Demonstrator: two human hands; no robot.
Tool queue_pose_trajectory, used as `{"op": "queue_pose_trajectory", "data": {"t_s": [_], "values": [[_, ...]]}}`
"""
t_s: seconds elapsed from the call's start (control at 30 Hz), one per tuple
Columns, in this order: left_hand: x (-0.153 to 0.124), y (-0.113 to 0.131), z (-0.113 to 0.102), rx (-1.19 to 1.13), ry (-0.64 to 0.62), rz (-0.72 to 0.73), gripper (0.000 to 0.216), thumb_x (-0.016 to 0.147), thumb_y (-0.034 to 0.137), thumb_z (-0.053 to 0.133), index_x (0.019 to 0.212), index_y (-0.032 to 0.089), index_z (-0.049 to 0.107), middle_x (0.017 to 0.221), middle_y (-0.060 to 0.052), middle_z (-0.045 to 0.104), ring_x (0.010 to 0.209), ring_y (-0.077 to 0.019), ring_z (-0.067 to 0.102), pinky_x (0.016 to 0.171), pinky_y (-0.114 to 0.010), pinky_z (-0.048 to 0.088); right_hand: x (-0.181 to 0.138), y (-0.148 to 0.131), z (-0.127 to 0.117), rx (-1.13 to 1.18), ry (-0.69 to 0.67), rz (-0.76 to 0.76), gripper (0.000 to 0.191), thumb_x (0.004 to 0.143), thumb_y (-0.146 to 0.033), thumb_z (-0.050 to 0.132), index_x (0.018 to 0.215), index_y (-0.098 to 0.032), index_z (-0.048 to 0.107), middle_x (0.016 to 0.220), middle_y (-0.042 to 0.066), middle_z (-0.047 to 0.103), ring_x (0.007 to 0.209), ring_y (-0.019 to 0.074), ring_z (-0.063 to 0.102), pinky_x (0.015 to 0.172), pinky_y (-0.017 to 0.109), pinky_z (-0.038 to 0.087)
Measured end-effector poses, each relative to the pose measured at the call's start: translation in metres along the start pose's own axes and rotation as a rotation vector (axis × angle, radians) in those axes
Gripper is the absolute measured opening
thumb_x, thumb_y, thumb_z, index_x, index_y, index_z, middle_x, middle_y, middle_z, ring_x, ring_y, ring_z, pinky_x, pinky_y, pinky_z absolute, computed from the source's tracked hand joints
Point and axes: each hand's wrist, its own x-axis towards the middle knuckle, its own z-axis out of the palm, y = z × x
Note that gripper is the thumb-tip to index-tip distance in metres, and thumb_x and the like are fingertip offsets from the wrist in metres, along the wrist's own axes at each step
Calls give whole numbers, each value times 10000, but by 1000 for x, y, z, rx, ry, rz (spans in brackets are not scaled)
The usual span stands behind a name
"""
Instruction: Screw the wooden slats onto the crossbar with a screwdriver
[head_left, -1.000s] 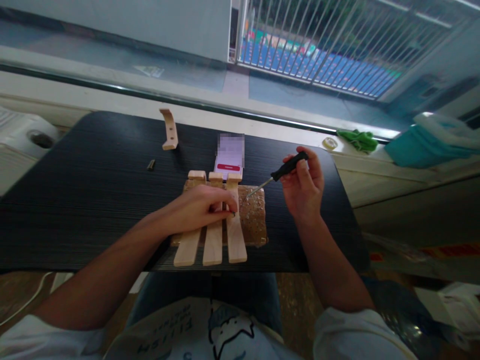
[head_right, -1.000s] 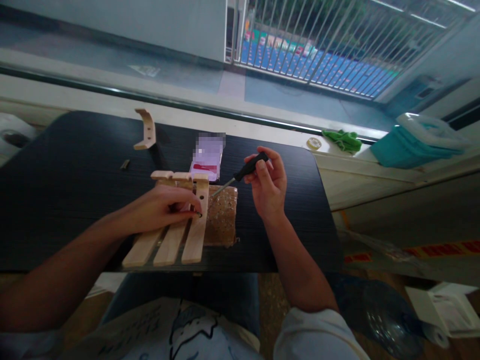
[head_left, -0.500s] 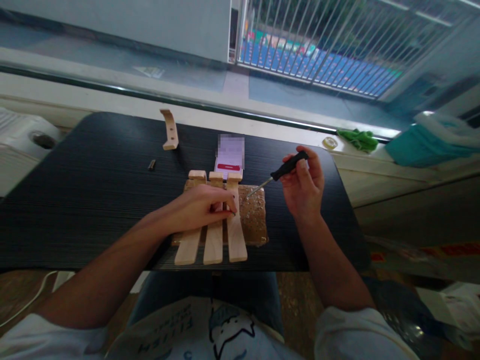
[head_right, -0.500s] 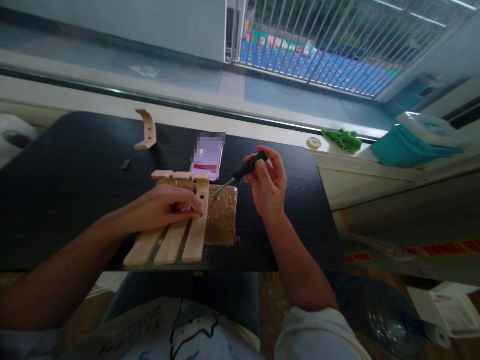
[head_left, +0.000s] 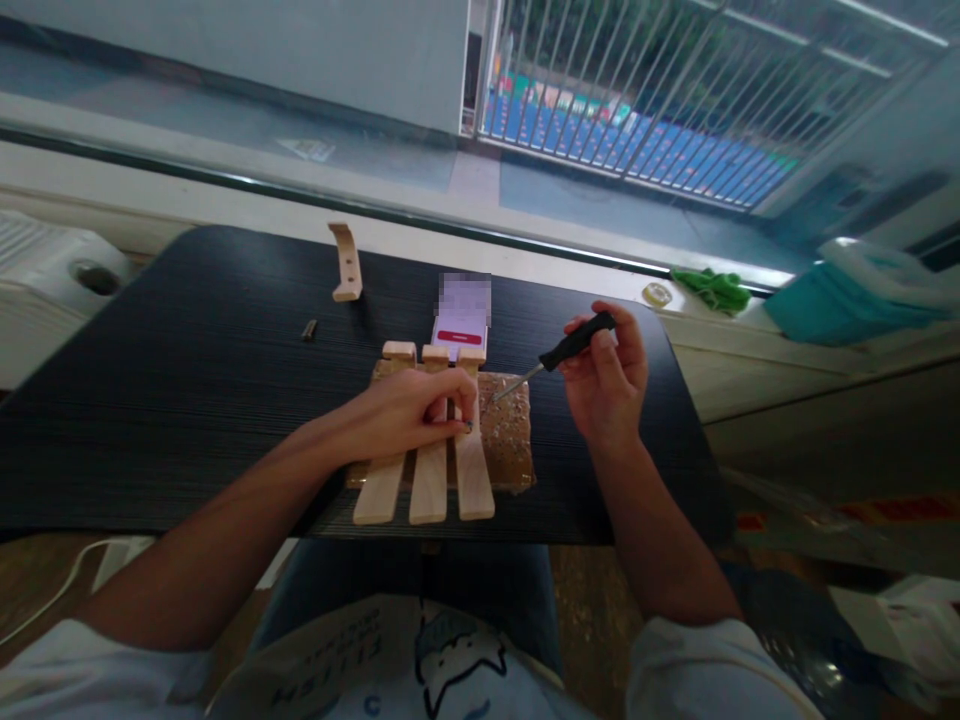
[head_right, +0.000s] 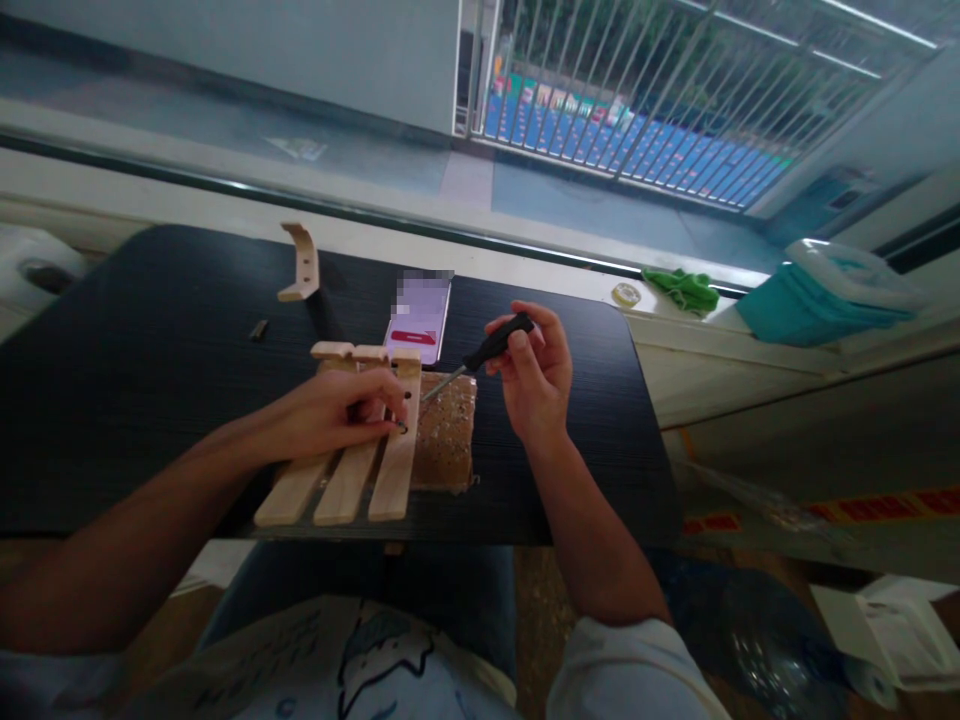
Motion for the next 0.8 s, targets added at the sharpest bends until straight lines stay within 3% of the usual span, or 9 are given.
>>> {"op": "queue_pose_trajectory", "data": {"t_s": [0.17,0.27,0.5,0.8], "values": [[2,4,-1,21,-30,-64,100,776,162,591,874,177,603,580,70,480,496,-91,455,504,-194,319,-5,-10,7,74,-26,-60,201,893,-400,556,1083,-336,546,879,0,596,605,95,545,458,197,479],[3,3,-1,22,-38,-73,109,774,152,598,881,175,604,596,69,494,495,-85,449,507,-196,318,-12,-19,12,130,-56,-93,214,870,-356,616,1079,-333,582,880,-4,629,723,113,619,461,171,499],[3,0,1,20,-38,-67,104,783,174,614,885,172,597,609,66,508,507,-88,459,507,-204,314,-18,-32,23,10,-177,-222,223,875,-279,610,1096,-300,589,871,-2,666,688,110,643,499,198,548],[1,0,1,-5,-1,-45,108,775,183,614,882,174,597,579,74,493,499,-87,461,486,-190,298,-17,-31,23,-7,-219,-238,254,886,-266,599,1136,-305,578,900,3,669,718,117,660,546,224,580]]}}
